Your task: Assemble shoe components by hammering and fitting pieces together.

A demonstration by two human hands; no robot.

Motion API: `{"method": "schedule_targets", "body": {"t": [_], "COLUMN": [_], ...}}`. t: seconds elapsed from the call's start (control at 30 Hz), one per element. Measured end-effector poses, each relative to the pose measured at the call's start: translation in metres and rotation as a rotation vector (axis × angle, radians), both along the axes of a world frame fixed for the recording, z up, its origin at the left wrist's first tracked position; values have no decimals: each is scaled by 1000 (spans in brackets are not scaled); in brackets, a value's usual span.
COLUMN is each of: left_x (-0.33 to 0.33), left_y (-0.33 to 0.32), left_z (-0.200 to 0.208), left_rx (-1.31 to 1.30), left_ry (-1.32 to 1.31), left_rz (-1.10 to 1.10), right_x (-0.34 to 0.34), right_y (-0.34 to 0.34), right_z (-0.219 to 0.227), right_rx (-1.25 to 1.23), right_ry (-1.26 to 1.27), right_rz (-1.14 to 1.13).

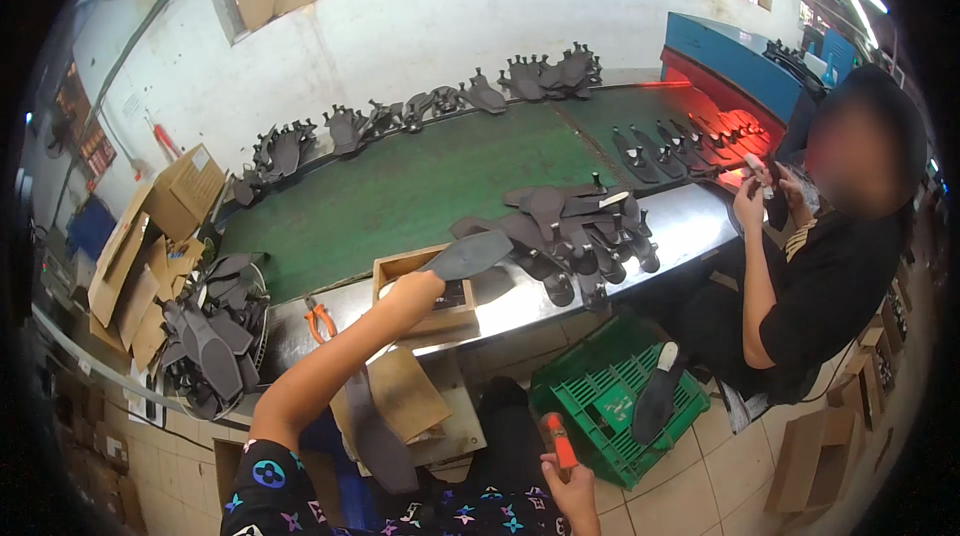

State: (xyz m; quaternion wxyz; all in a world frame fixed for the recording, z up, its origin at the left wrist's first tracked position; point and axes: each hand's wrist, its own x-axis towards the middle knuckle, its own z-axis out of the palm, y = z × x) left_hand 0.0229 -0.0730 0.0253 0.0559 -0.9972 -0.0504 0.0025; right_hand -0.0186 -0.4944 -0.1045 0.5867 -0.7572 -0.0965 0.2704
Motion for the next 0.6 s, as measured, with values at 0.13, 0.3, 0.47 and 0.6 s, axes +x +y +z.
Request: {"method": "schedule_targets", "body": {"t": [0.13, 0.3, 0.47, 0.6], "left_x": [-11, -8, 13, 8], "left_y": [14, 38, -1, 3], "left_z": [-3, -20, -15, -9], "left_rx": [99, 56, 179, 31], "left_ry": [14, -26, -62, -82], "left_rz": [-38, -55, 83, 175], "right_x": [24, 54, 82, 84], "right_y": [23, 66, 103, 123], "right_z": [12, 45, 96, 130], "right_rx": [211, 419, 498, 650], "right_ry": [-123, -125, -344, -301], "right_rz": [1, 126, 299, 277]}}
